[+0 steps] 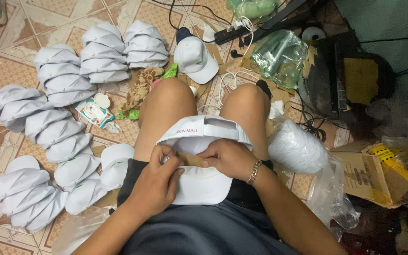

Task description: The person sits on the floor and cleans white baseball caps. They wipe the inside and outside of each cap with a patterned cloth, then use a hair dryer to dry the logo area and spray a can onto the cap. The person handles multiple caps one at a time.

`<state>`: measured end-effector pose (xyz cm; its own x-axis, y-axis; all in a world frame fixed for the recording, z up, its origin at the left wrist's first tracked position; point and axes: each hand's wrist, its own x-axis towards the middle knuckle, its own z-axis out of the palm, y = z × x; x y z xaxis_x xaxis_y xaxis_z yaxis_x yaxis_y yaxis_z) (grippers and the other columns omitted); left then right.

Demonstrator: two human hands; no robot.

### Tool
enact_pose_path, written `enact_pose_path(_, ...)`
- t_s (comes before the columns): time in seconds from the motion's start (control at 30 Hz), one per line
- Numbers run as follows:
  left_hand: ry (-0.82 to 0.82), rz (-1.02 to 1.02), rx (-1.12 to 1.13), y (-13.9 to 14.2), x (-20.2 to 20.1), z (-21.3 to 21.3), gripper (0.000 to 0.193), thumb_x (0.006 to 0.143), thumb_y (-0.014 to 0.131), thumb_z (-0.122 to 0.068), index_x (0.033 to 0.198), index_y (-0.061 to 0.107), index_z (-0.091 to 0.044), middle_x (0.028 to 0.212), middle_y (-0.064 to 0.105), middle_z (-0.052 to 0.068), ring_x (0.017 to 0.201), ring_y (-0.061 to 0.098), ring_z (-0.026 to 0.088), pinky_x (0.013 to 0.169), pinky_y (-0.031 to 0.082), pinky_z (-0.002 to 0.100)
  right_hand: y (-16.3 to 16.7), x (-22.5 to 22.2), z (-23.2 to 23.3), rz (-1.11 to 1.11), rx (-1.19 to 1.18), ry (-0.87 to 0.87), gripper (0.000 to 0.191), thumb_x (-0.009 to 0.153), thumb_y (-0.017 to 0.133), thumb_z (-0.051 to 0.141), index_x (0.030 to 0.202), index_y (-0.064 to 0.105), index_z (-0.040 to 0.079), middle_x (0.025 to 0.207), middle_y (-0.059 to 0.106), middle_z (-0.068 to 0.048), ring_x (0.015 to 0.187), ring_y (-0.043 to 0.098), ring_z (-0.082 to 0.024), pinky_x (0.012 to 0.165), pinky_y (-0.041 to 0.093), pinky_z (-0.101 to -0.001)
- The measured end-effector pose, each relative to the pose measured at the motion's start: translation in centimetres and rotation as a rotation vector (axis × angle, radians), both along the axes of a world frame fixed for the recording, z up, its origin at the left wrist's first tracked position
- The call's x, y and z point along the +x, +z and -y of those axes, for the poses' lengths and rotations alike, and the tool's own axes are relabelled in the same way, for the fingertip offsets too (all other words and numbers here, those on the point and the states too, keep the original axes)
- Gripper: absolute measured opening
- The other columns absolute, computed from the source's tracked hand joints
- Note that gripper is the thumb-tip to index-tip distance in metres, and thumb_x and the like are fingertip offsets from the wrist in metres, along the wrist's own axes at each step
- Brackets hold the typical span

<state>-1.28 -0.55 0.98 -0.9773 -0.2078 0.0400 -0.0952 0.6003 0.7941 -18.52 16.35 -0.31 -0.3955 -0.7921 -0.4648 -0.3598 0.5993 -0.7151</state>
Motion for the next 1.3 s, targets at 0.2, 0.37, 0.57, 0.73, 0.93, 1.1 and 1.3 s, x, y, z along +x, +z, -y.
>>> enact_pose_path(0.2, 0.134, -0.324, 0.009, -2.1, 0.3, -2.0, 0.017, 0.087, 0.067, 0.002, 0.100, 0.060, -0.004, 0.108, 0.050, 0.016, 0.094, 0.061, 0.033, 0.080, 0.054, 0.040, 1.9, -0.5, -0.5, -0.104, -0.075, 0.267, 0.038, 0.084, 0.077, 0.031, 0.115, 0.076, 0.009, 0.108, 0.071, -0.011, 0.099, 0.069, -0.029, 0.088, 0.052, -0.0379)
enact_pose_path(0.37, 0.299, -0.473, -0.110, -4.2, -1.7, -3.0, 0.025, 0.078, 0.075, -0.001, 0.100, 0.064, -0.006, 0.112, 0.046, 0.020, 0.089, 0.060, 0.031, 0.071, 0.054, 0.037, 3.6, -0.5, -0.6, -0.303, -0.079, 0.238, 0.055, 0.079, 0.078, 0.029, 0.129, 0.066, 0.009, 0.115, 0.067, -0.011, 0.105, 0.065, -0.032, 0.087, 0.050, -0.0431)
enact_pose_path(0.57, 0.384, -0.290, -0.059, -4.1, -2.2, -3.2, 0.059, 0.081, 0.082, -0.009, 0.122, 0.041, -0.001, 0.114, 0.045, 0.021, 0.092, 0.062, 0.036, 0.074, 0.056, 0.039, 3.4, 0.8, -0.7, -0.444, -0.065, 0.327, 0.050, 0.079, 0.079, 0.026, 0.126, 0.068, 0.013, 0.098, 0.070, -0.009, 0.097, 0.064, -0.030, 0.085, 0.047, -0.0443)
enact_pose_path(0.73, 0.393, -0.094, 0.075, -2.3, -3.1, -1.6, 0.077, 0.077, 0.084, -0.017, 0.133, 0.034, 0.001, 0.105, 0.056, 0.018, 0.084, 0.066, 0.030, 0.072, 0.056, 0.036, 3.6, 2.0, -1.8, -0.407, -0.075, 0.229, 0.065, 0.082, 0.077, 0.025, 0.145, 0.059, 0.026, 0.082, 0.070, -0.009, 0.080, 0.063, -0.029, 0.083, 0.047, -0.0434)
enact_pose_path(0.93, 0.341, -0.006, 0.163, -0.6, -4.8, -0.1, 0.044, 0.086, 0.077, -0.020, 0.121, 0.058, -0.001, 0.088, 0.070, 0.012, 0.067, 0.065, 0.020, 0.061, 0.051, 0.032, 3.2, 1.9, -2.6, -0.464, -0.174, 0.184, 0.065, 0.081, 0.080, 0.031, 0.143, 0.061, 0.028, 0.075, 0.070, -0.009, 0.079, 0.066, -0.028, 0.097, 0.048, -0.0411)
enact_pose_path(1.1, 0.371, 0.019, 0.174, -0.7, -5.6, 0.6, 0.023, 0.092, 0.072, -0.017, 0.109, 0.068, -0.002, 0.066, 0.066, 0.012, 0.052, 0.058, 0.017, 0.050, 0.045, 0.032, 2.2, 2.1, -4.1, -0.417, -0.353, -0.032, 0.071, 0.067, 0.089, 0.029, 0.133, 0.066, 0.018, 0.088, 0.075, -0.007, 0.086, 0.070, -0.026, 0.082, 0.053, -0.0377)
enact_pose_path(1.3, 0.337, -0.083, 0.162, -1.3, -5.2, 0.9, 0.020, 0.091, 0.067, -0.009, 0.110, 0.066, -0.003, 0.072, 0.069, 0.010, 0.054, 0.061, 0.015, 0.052, 0.048, 0.031, 1.2, 2.6, -4.5, -0.495, -0.453, -0.261, 0.058, 0.071, 0.094, 0.027, 0.122, 0.071, 0.010, 0.100, 0.075, -0.006, 0.095, 0.074, -0.022, 0.082, 0.059, -0.0355)
